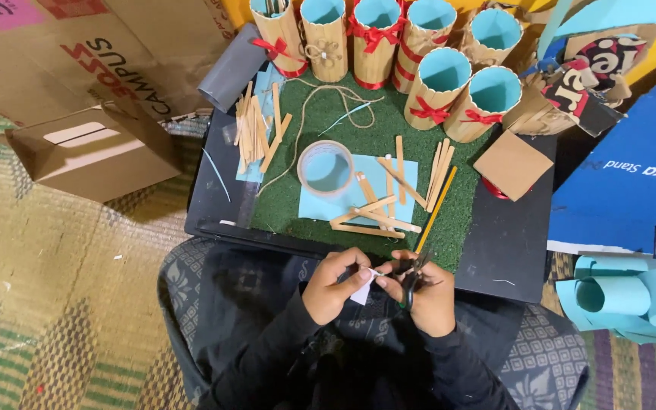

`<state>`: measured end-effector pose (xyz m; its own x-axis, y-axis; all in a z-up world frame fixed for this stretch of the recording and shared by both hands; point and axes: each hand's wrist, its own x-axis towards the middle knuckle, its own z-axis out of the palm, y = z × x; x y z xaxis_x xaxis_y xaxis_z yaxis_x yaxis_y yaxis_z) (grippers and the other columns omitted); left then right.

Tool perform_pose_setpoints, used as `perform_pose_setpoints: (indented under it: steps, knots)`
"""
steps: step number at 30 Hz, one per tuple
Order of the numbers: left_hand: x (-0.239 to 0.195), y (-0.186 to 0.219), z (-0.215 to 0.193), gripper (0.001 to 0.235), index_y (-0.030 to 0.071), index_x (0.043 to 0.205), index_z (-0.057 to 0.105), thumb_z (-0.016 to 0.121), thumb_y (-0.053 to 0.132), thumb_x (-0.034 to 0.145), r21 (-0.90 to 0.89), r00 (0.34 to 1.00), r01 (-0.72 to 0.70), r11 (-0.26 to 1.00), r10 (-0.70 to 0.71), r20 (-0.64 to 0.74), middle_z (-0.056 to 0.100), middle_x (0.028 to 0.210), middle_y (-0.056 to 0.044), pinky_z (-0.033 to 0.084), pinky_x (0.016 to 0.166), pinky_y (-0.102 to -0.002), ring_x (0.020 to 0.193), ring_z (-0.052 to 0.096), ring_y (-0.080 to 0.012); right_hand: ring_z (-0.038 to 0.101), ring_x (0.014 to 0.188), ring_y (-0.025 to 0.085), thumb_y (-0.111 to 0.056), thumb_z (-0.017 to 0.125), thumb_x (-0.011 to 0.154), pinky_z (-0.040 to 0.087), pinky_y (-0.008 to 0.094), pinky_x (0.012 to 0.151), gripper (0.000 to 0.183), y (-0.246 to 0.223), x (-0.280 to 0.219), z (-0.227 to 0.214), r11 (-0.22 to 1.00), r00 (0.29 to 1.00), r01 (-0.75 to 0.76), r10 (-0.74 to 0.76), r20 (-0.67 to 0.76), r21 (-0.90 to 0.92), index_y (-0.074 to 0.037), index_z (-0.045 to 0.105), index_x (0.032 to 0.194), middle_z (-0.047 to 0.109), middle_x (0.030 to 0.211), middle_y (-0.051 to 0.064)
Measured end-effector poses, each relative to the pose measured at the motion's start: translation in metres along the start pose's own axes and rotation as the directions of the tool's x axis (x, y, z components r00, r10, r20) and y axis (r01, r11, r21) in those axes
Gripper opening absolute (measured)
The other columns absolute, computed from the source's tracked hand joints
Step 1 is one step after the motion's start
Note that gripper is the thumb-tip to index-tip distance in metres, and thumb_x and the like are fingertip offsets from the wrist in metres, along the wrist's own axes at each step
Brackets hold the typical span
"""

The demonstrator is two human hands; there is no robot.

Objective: The person sits at a small table and uses scissors to cut small pieces from a strip of white tape or paper, placing the cut pieces on the table. They repeatedly cut pieces one at a time among craft supplies including popsicle sticks and decorated cylinders.

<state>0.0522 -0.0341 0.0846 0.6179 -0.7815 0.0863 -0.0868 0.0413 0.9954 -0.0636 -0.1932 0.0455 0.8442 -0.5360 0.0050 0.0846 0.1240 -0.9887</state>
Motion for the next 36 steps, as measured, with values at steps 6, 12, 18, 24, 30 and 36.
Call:
perform_pose_setpoints:
  steps: [6,12,18,24,30,36]
  knots:
    - [0.007,-0.008,0.009,0.024,0.007,0.078,0.063,0.067,0.012,0.101,-0.109,0.991,-0.129,0.986,0.125,-0.042,0.052,0.057,-0.002,0.041,0.059,-0.026,0.058,0.047,-0.0105,0.057,0.055,0.010,0.012,0.092,0.061,0.053,0.022,0.054,0.046,-0.004,0.011,-0.015,0.998,0.998,0.058,-0.057,0.016,-0.009,0.005,0.076,0.104,0.078,0.074,0.016]
    - [0.009,-0.020,0.011,0.021,0.005,0.079,0.064,0.068,0.009,0.099,-0.074,0.999,-0.034,0.997,0.036,0.019,0.055,0.058,-0.005,0.043,0.061,-0.028,0.059,0.052,-0.0141,0.068,0.063,0.014,0.015,0.090,0.061,0.059,0.026,0.062,0.045,0.000,0.016,-0.036,0.999,0.996,0.009,-0.013,0.087,0.041,0.006,0.075,0.103,0.078,0.075,0.019]
    - [0.007,-0.030,0.008,0.013,0.005,0.090,0.069,0.073,0.016,0.096,0.066,0.992,0.113,0.991,-0.109,-0.063,0.062,0.066,-0.012,0.050,0.066,-0.036,0.066,0.057,-0.0197,0.071,0.068,0.018,0.007,0.090,0.065,0.060,0.030,0.064,0.041,0.002,0.029,-0.057,1.000,1.000,0.028,-0.028,0.002,0.013,0.006,0.071,0.101,0.077,0.077,0.019]
    - [0.003,-0.033,-0.009,0.024,0.013,0.079,0.063,0.085,0.020,0.080,0.427,0.976,0.047,0.903,0.049,-0.212,0.063,0.053,-0.005,0.053,0.062,-0.033,0.056,0.067,-0.0283,0.059,0.067,0.014,-0.012,0.096,0.077,0.049,0.026,0.061,0.039,-0.005,0.039,-0.119,0.797,0.878,-0.153,-0.162,-0.451,-0.584,-0.009,0.077,0.110,0.071,0.084,0.012]
    - [0.001,-0.034,0.003,0.028,0.015,0.080,0.059,0.085,0.024,0.084,0.589,0.975,-0.008,0.808,0.136,-0.174,0.064,0.054,-0.002,0.055,0.076,-0.040,0.057,0.068,-0.0288,0.064,0.061,0.023,-0.021,0.101,0.071,0.051,0.034,0.059,0.046,-0.004,0.043,-0.121,0.618,0.822,-0.250,-0.272,-0.501,-0.745,-0.015,0.080,0.112,0.069,0.071,0.012]
    - [0.000,-0.043,0.002,0.035,0.020,0.081,0.053,0.086,0.031,0.082,0.740,0.950,-0.115,0.663,0.291,-0.113,0.065,0.060,0.006,0.046,0.092,-0.046,0.058,0.066,-0.0184,0.065,0.070,0.019,-0.023,0.097,0.077,0.052,0.030,0.067,0.039,-0.009,0.045,-0.122,0.722,0.842,-0.239,-0.179,-0.509,-0.649,-0.017,0.077,0.110,0.076,0.089,0.006]
